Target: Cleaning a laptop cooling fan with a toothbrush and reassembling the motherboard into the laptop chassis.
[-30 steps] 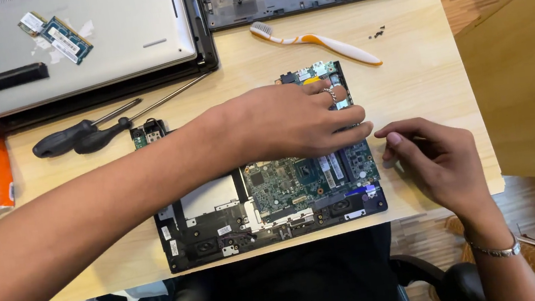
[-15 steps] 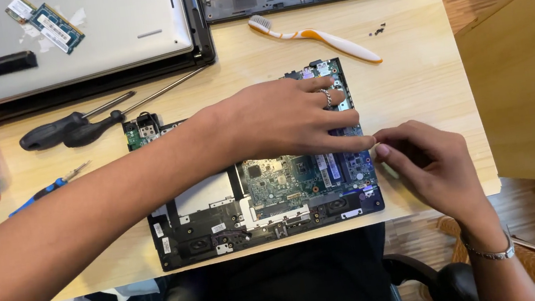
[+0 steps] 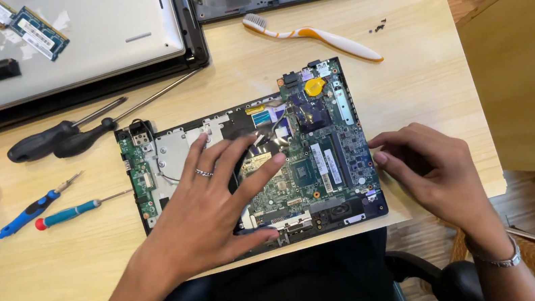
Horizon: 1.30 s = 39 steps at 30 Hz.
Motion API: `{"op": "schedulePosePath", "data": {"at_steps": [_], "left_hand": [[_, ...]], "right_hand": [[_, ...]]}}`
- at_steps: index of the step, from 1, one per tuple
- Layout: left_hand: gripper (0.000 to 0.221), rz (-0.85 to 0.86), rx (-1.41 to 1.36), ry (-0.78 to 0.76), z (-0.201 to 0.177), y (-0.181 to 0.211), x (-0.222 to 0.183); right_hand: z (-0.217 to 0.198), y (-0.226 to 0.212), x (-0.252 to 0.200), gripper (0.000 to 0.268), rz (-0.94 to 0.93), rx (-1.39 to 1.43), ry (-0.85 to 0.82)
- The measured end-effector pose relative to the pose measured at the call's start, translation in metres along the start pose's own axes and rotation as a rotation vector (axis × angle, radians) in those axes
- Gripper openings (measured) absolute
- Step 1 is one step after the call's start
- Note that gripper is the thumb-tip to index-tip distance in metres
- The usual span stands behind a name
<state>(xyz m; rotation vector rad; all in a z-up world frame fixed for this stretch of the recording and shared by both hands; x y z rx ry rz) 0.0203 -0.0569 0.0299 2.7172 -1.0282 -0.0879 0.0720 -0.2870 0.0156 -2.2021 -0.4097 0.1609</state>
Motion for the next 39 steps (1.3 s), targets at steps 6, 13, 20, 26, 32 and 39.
{"op": "schedulePosePath", "data": {"at_steps": [6,13,20,26,32,39], "left_hand": [[0.087,0.076,-0.118,0.203,-0.004,-0.002,0.000],[0.093,0.088,-0.199,0.270,-0.008,-0.001,-0.002],[0.094,0.131,-0.269,0.305,-0.009,0.004,-0.004],[0.087,0.162,-0.313,0.299,-0.008,0.006,-0.006],[0.091,0.178,-0.353,0.299,-0.006,0.005,-0.008],[0.093,0.198,-0.386,0.289,-0.005,0.006,-0.010]], "right_hand": [[0.002,0.001,-0.001,0.016,0.037,0.024,0.014],[0.004,0.004,0.000,0.013,0.023,-0.003,0.004],[0.004,0.011,0.000,0.012,0.077,0.012,0.019],[0.001,0.011,-0.001,0.008,0.064,0.028,0.043],[-0.001,0.015,-0.002,0.009,0.095,0.095,0.078],[0.002,0.028,-0.002,0.012,0.245,0.145,0.035]]}}
Point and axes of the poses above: each hand's wrist, its own x-axis towards the middle knuckle, its own z-axis out of the palm, y = z × x, the point moved 10 cm from there along x, towards the middle knuckle, and after that the axes turned 1 degree about -y, right-handed, at the moved point
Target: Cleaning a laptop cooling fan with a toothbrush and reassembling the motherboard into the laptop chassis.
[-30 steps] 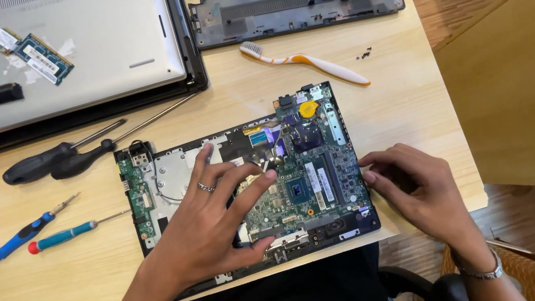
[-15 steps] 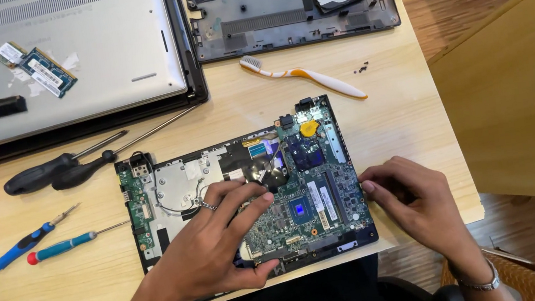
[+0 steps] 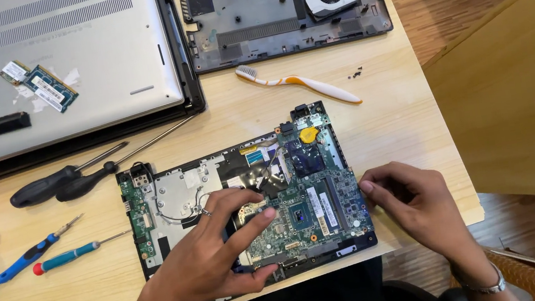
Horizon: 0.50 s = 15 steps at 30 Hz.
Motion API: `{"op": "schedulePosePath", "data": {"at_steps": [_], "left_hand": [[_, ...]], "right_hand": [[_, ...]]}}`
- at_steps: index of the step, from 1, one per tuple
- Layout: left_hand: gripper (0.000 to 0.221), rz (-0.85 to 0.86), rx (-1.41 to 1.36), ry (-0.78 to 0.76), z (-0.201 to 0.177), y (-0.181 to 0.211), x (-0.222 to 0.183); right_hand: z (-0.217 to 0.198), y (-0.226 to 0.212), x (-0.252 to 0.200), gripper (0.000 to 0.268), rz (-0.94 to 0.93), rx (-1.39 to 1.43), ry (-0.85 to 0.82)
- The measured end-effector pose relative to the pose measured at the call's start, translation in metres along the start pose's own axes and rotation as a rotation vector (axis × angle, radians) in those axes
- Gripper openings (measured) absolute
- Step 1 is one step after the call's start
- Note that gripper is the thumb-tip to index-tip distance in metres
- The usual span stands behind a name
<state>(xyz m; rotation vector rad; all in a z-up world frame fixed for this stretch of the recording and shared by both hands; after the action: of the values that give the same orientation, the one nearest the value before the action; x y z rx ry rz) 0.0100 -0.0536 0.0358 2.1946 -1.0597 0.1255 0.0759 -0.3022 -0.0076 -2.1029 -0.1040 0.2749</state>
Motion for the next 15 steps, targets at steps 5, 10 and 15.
{"op": "schedulePosePath", "data": {"at_steps": [5,10,15], "left_hand": [[0.089,0.027,-0.068,0.022,-0.007,0.000,-0.001],[0.084,0.023,-0.154,-0.055,-0.005,0.002,-0.001],[0.086,-0.068,-0.262,-0.147,-0.005,-0.004,-0.001]], "right_hand": [[0.008,0.011,-0.007,0.021,0.284,0.227,-0.165],[0.017,0.022,-0.020,0.026,0.411,0.329,-0.304],[0.031,0.008,-0.030,0.028,0.300,0.512,-0.447]]}}
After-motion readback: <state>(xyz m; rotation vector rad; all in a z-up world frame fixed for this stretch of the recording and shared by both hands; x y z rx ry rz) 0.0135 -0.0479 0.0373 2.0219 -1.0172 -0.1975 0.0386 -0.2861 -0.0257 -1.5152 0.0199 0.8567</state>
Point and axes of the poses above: each hand's wrist, its own x-axis towards the middle knuckle, its own z-axis out of the palm, y = z × x, the point moved 10 cm from there along x, towards the middle knuckle, and after that the axes turned 1 degree about -y, right-handed, at the moved point
